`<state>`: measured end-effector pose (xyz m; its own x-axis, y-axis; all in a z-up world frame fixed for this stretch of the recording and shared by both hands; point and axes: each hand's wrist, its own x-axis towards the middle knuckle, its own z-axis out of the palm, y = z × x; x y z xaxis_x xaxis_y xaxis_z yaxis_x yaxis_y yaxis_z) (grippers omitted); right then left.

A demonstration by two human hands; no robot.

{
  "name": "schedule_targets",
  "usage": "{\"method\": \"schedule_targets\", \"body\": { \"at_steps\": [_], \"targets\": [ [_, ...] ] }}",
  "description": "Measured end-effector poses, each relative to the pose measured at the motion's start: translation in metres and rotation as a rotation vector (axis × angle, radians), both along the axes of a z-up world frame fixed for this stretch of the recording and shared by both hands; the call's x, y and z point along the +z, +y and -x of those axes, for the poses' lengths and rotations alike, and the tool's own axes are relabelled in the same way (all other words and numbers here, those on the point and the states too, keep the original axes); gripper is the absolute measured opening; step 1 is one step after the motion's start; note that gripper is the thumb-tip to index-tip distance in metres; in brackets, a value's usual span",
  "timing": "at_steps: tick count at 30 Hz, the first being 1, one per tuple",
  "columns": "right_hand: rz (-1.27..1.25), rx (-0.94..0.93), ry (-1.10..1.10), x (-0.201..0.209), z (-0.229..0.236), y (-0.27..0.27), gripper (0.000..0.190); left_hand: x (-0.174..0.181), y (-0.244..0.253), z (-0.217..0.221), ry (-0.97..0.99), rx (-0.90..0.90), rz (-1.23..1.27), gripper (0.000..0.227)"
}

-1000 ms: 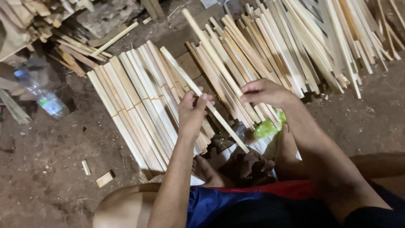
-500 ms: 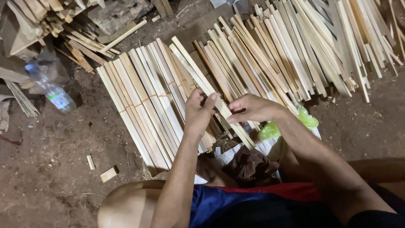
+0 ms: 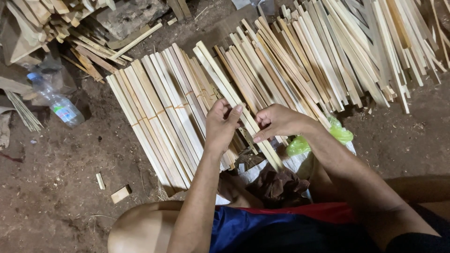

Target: The person is organizing and binding thin wooden slats into bundles using rubber bands.

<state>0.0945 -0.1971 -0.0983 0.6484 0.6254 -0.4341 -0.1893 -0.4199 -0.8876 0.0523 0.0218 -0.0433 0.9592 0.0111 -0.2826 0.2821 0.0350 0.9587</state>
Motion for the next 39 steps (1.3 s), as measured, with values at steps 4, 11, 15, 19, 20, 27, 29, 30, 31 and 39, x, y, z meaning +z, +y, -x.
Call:
{"method": "schedule_targets", "body": {
  "at_steps": [4,11,15,19,20,27,29,30,31,39],
  "targets": [
    [0.001,0.020,-0.005,-0.022,-0.001,0.000,0.043,-0.007,-0.001,-0.001,0.008,0.010,0.027,0.033],
    [-0.006,0.036,-0.051,-0.036,-0.002,0.003,0.040,0.000,0.000,-0.002,0.014,0.063,0.033,0.036],
    [-0.017,0.033,-0.053,-0.059,-0.004,0.001,0.038,-0.002,-0.001,-0.003,0.027,0.107,0.028,0.041],
    [-0.018,0.028,-0.028,-0.040,0.002,0.007,0.039,0.003,0.000,-0.002,0.030,0.101,0.010,0.041],
    [-0.014,0.027,-0.020,-0.037,0.003,0.008,0.040,0.015,-0.001,-0.001,0.026,0.080,-0.022,0.042],
    [0.028,0.067,-0.049,-0.053,0.007,0.008,0.044,0.025,-0.001,-0.005,-0.097,0.091,-0.103,0.031],
    [0.052,0.100,-0.044,-0.023,0.015,0.017,0.042,0.022,-0.004,-0.007,-0.143,0.145,0.019,0.032],
    [0.076,0.131,-0.043,-0.008,0.020,0.021,0.040,0.020,-0.006,-0.008,-0.192,0.199,0.140,0.033],
    [0.079,0.133,-0.033,-0.015,0.023,0.026,0.040,0.022,-0.009,-0.006,-0.182,0.202,0.143,0.033],
    [0.029,-0.358,-0.019,0.007,0.011,0.031,0.042,0.034,0.005,-0.007,-0.250,0.415,0.130,0.029]
  ]
}}
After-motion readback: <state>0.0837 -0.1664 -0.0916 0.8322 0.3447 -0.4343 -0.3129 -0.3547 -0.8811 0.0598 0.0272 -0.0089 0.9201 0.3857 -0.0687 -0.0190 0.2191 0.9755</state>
